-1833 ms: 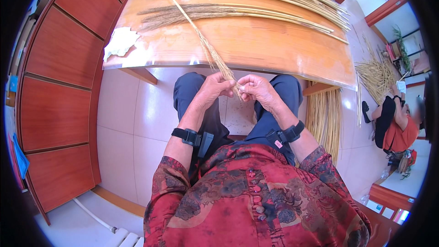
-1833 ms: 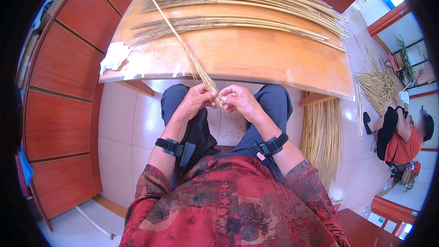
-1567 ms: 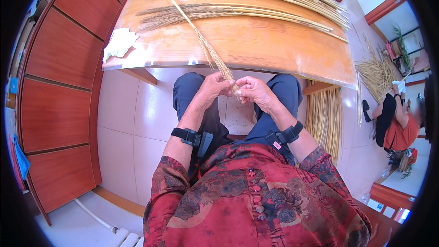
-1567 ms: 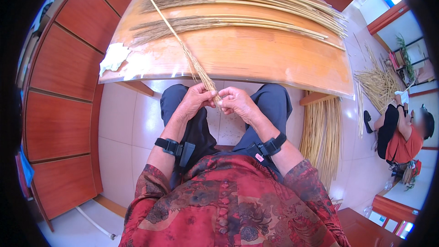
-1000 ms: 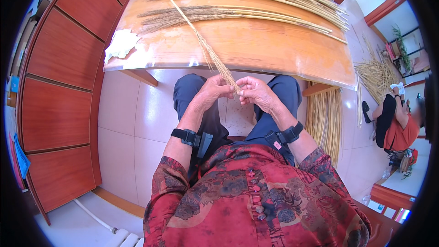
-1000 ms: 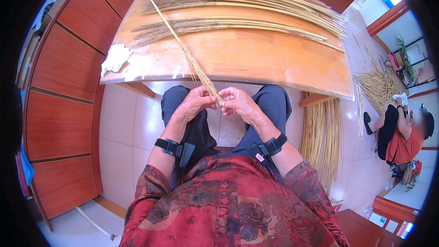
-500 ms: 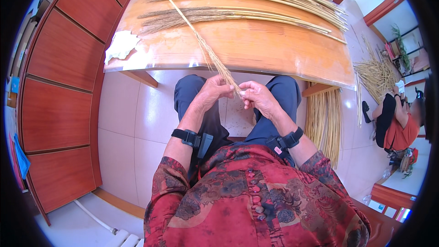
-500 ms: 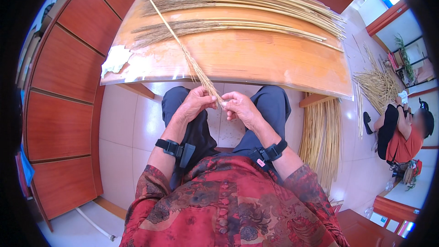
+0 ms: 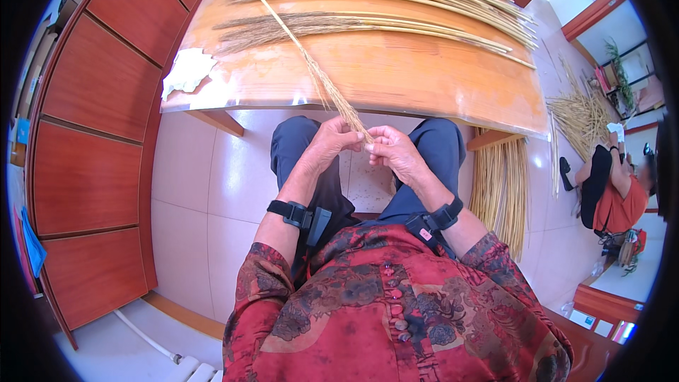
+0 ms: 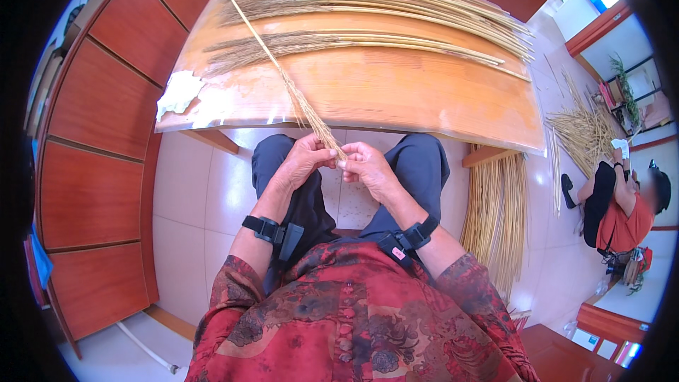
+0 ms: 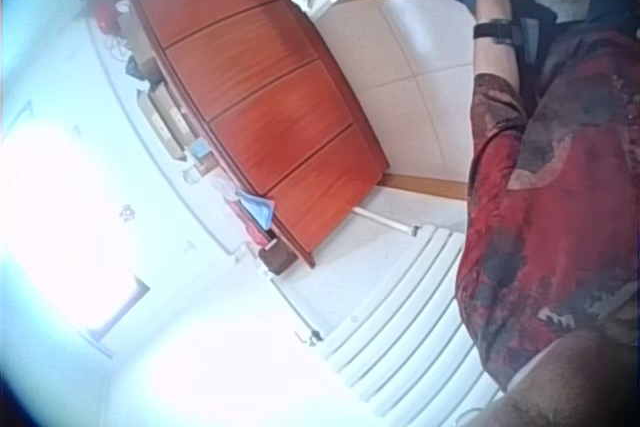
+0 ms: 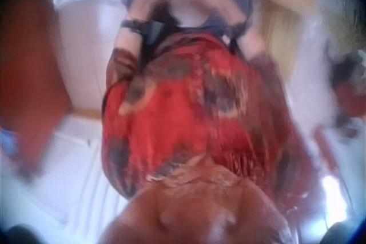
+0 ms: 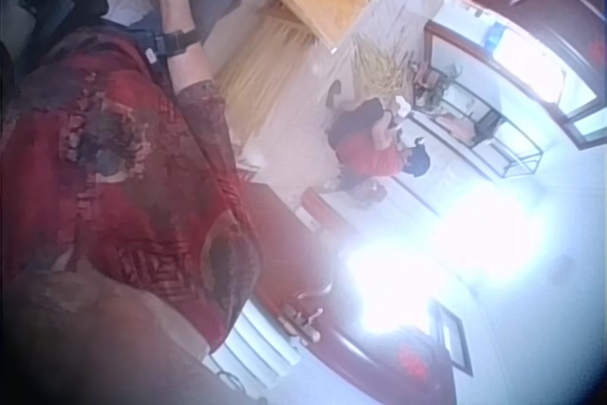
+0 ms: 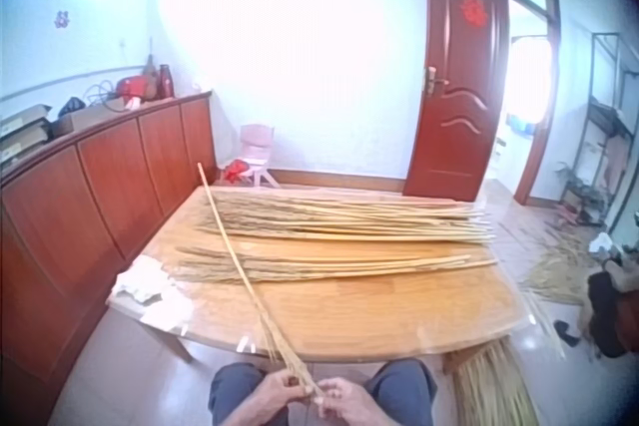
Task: The person weaves together bundles of long, thin dried straw by hand at a table, periodically picking up and organizing new straw bundles from the table surface.
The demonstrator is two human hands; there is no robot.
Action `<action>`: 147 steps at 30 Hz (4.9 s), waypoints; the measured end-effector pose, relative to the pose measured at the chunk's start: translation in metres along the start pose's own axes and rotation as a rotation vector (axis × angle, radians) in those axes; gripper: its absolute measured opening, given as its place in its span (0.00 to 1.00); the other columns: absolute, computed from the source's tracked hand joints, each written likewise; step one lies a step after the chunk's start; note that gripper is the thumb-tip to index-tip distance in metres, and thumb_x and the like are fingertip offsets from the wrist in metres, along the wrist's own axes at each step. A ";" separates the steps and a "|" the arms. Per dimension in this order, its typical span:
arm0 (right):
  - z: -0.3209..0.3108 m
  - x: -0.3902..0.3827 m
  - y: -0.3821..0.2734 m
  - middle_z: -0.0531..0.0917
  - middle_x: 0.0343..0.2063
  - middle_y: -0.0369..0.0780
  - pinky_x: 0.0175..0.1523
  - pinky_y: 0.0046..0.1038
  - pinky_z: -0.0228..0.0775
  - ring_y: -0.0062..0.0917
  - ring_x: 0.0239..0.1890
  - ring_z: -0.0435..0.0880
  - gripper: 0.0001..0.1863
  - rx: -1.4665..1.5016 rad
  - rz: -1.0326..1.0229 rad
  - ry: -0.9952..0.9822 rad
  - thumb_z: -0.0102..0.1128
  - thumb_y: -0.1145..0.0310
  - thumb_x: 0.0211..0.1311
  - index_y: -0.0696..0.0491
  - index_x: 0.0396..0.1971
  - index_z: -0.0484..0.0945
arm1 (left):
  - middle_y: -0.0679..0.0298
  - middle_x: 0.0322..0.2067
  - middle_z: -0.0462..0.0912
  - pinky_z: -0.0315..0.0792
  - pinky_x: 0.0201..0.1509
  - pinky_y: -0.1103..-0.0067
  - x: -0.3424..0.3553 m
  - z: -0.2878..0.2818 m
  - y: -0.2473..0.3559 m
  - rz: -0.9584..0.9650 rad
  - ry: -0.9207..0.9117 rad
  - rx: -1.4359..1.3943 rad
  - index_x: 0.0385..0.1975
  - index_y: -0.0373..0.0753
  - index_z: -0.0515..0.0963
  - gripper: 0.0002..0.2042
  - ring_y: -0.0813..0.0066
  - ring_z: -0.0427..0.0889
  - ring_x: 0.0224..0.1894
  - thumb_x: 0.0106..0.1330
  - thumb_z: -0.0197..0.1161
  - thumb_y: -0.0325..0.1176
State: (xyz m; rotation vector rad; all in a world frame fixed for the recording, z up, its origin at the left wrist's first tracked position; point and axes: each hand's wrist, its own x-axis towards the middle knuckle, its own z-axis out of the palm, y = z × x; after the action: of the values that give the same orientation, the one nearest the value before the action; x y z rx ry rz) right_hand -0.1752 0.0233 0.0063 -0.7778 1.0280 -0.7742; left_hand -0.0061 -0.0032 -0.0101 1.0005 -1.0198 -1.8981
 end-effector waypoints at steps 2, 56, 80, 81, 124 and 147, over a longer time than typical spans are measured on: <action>0.000 -0.002 0.000 0.74 0.23 0.35 0.31 0.17 0.69 0.14 0.23 0.72 0.16 0.004 0.007 -0.010 0.57 0.73 0.50 0.58 0.40 0.67 | 0.67 0.25 0.74 0.70 0.33 0.83 0.000 -0.002 -0.001 -0.001 -0.010 0.014 0.31 0.36 0.71 0.08 0.80 0.74 0.26 0.52 0.59 0.26; 0.000 0.009 -0.033 0.70 0.17 0.35 0.17 0.18 0.56 0.16 0.13 0.64 0.13 -0.306 -0.107 -0.096 0.44 0.61 0.59 0.54 0.36 0.68 | 0.58 0.35 0.76 0.69 0.44 0.77 -0.036 -0.003 0.033 0.042 0.089 0.046 0.37 0.34 0.71 0.11 0.72 0.75 0.39 0.60 0.51 0.34; -0.015 -0.057 -0.123 0.75 0.29 0.38 0.39 0.29 0.64 0.29 0.35 0.73 0.11 -1.473 -1.448 0.610 0.55 0.73 0.46 0.53 0.34 0.72 | 0.60 0.21 0.72 0.68 0.27 0.73 -0.011 0.060 0.106 0.822 0.114 1.607 0.31 0.39 0.68 0.07 0.62 0.74 0.25 0.51 0.54 0.27; -0.027 -0.048 -0.115 0.75 0.29 0.38 0.39 0.29 0.65 0.30 0.35 0.73 0.12 -1.524 -1.262 0.501 0.55 0.72 0.47 0.53 0.34 0.72 | 0.60 0.21 0.72 0.68 0.27 0.73 -0.011 0.058 0.105 0.862 0.072 1.617 0.29 0.39 0.68 0.07 0.63 0.74 0.25 0.50 0.55 0.27; 0.015 -0.042 -0.085 0.74 0.24 0.39 0.28 0.26 0.66 0.31 0.25 0.74 0.12 -1.139 -0.871 0.236 0.58 0.71 0.47 0.51 0.35 0.74 | 0.59 0.33 0.76 0.73 0.37 0.78 -0.033 0.027 0.086 0.388 0.156 -0.194 0.34 0.36 0.72 0.06 0.73 0.76 0.38 0.60 0.53 0.29; 0.008 -0.013 -0.146 0.70 0.20 0.36 0.36 0.29 0.59 0.28 0.29 0.69 0.09 -1.687 -1.173 0.261 0.50 0.74 0.43 0.48 0.27 0.74 | 0.62 0.31 0.76 0.66 0.42 0.82 -0.060 0.006 0.150 0.420 0.237 0.623 0.37 0.31 0.72 0.11 0.78 0.73 0.38 0.60 0.50 0.31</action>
State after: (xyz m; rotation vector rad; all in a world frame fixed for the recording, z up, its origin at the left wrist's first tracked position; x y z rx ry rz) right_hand -0.1988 -0.0379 0.1377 -2.9538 1.3122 -0.8249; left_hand 0.0498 -0.0096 0.1415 1.1962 -1.5748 -1.1051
